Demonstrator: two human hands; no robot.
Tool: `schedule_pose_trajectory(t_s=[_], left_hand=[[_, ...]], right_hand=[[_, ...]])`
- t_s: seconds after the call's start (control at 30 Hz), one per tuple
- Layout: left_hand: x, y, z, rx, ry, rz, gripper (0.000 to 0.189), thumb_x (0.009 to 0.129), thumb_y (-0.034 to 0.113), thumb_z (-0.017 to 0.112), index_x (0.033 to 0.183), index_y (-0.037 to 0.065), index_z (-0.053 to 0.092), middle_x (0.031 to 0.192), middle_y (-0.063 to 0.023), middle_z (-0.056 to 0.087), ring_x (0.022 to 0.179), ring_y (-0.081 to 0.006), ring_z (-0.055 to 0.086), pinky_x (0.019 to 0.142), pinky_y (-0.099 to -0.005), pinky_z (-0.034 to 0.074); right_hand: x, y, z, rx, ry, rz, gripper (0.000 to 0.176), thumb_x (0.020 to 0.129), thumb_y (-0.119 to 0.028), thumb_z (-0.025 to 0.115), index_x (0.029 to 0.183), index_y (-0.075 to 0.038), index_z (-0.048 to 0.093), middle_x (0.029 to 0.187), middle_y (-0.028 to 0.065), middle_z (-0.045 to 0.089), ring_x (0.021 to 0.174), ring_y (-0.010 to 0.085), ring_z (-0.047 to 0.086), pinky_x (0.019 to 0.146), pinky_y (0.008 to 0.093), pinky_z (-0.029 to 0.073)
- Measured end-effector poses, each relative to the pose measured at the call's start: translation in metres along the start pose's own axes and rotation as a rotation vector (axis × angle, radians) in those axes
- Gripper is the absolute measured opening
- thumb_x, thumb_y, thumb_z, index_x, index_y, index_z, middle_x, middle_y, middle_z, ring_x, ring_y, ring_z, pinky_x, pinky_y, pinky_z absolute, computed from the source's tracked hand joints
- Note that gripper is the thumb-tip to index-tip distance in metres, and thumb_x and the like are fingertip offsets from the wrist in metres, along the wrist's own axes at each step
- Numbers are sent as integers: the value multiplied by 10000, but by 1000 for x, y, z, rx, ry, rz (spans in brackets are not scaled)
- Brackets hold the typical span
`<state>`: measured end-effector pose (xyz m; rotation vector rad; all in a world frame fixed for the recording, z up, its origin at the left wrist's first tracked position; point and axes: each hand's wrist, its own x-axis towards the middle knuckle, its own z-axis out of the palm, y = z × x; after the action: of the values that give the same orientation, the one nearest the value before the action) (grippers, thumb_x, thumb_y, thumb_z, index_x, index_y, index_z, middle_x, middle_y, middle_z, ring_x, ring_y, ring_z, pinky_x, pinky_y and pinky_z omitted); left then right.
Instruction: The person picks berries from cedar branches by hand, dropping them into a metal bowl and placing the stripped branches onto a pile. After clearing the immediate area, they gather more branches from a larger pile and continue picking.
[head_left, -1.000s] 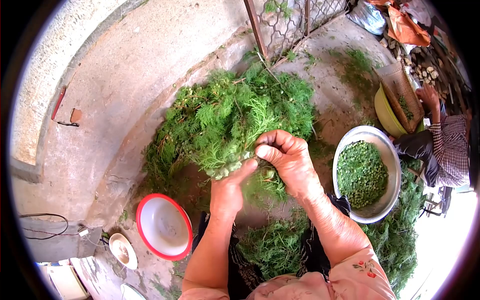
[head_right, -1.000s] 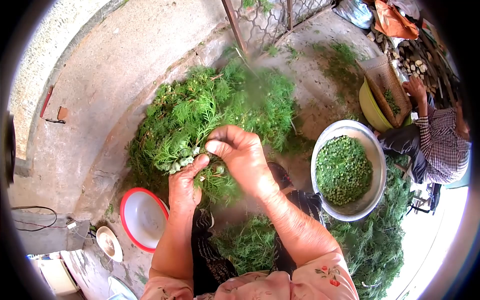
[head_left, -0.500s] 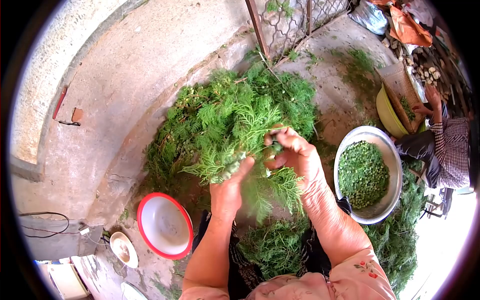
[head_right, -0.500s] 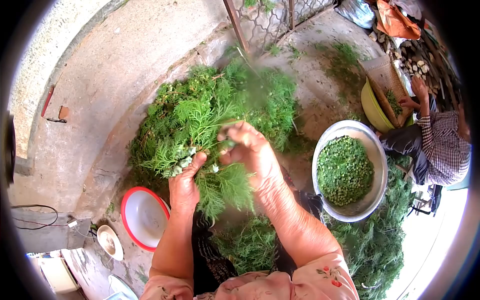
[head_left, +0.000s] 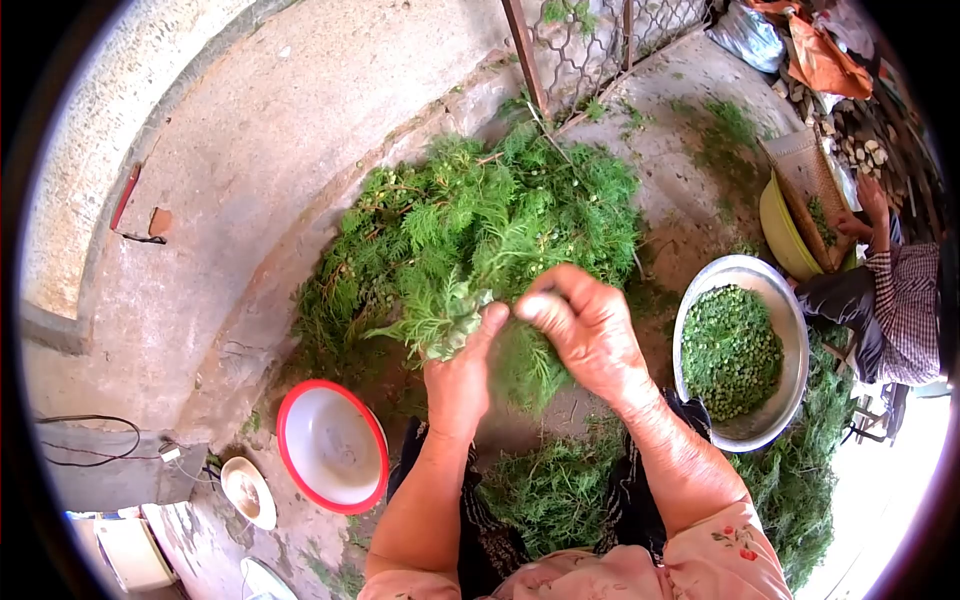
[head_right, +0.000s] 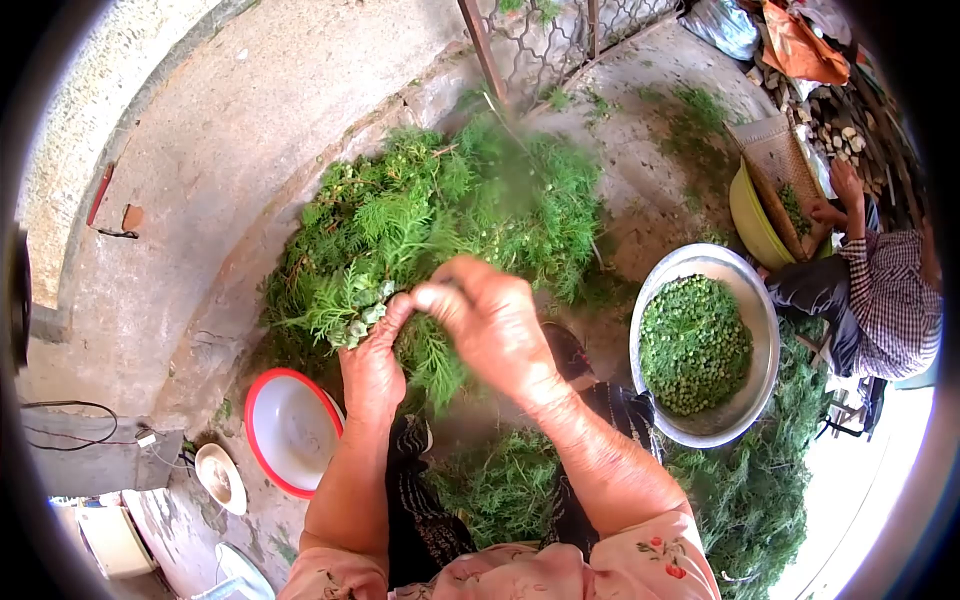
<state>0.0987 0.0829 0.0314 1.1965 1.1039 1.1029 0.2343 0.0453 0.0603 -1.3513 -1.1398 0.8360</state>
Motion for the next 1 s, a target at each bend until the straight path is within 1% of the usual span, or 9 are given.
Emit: schedule_pose_trajectory(t_s=[0.07,0.27,0.33,0.4,0.6,0.63,0.73,0.93,1.0], left_hand=[[1,4,0,-152,-48,-62,345,759,249,704,995,21,599,926,-51,617,869,-165,546,803,-305,425],[-2,14,3,-96,-82,-114,406,724,198,737,1043,22,558,918,-49,611,873,-145,544,791,-292,426],[-2,11,3,-183,-112,-197,363,739,187,723,1019,15,571,922,-48,609,855,-146,552,784,-291,432],[-4,14,2,-215,-193,-201,352,745,189,717,1012,9,574,919,-51,609,839,-153,559,773,-287,438],[-2,9,-3,-21,-275,-217,342,771,214,686,1018,1,586,922,-49,620,797,-132,572,720,-255,449],[-2,18,2,-3,-256,-123,323,768,195,684,1014,8,591,939,-55,619,808,-134,569,717,-271,451],[-5,15,0,-267,-172,-303,361,730,153,711,1039,33,568,914,-47,599,810,-147,557,721,-296,448],[-1,10,-9,-253,-230,-272,254,763,116,669,979,33,564,826,-55,609,705,-149,584,607,-254,482],[-1,19,-9,-259,-265,-247,239,766,146,672,948,34,567,802,-59,609,702,-148,584,603,-253,482]], right_hand=[[6,-3,-10,217,259,225,193,851,-252,597,829,-61,581,650,-24,522,601,65,447,554,205,358],[16,7,-23,622,99,226,109,828,-169,624,889,-80,634,673,-48,572,583,38,469,557,196,396],[11,3,-22,458,-27,193,155,783,-134,667,922,-69,647,744,-17,606,644,73,522,621,229,436],[13,7,-17,42,-91,-185,272,717,-138,711,960,-39,640,879,63,627,755,146,572,687,259,469],[8,19,-1,-110,-71,-226,271,748,-221,693,916,-19,631,804,62,608,681,141,544,630,272,454],[7,17,1,47,-26,-101,212,767,-204,677,882,-32,632,774,49,604,656,131,544,594,266,444],[5,9,-1,470,90,285,122,847,-204,601,813,-89,621,688,-13,571,562,76,512,470,219,385],[16,17,-21,958,176,398,75,838,-118,554,886,-64,574,783,27,575,592,99,510,467,208,376],[16,23,-24,912,178,408,208,827,-269,607,887,-71,584,705,-6,543,516,87,466,433,202,348]])
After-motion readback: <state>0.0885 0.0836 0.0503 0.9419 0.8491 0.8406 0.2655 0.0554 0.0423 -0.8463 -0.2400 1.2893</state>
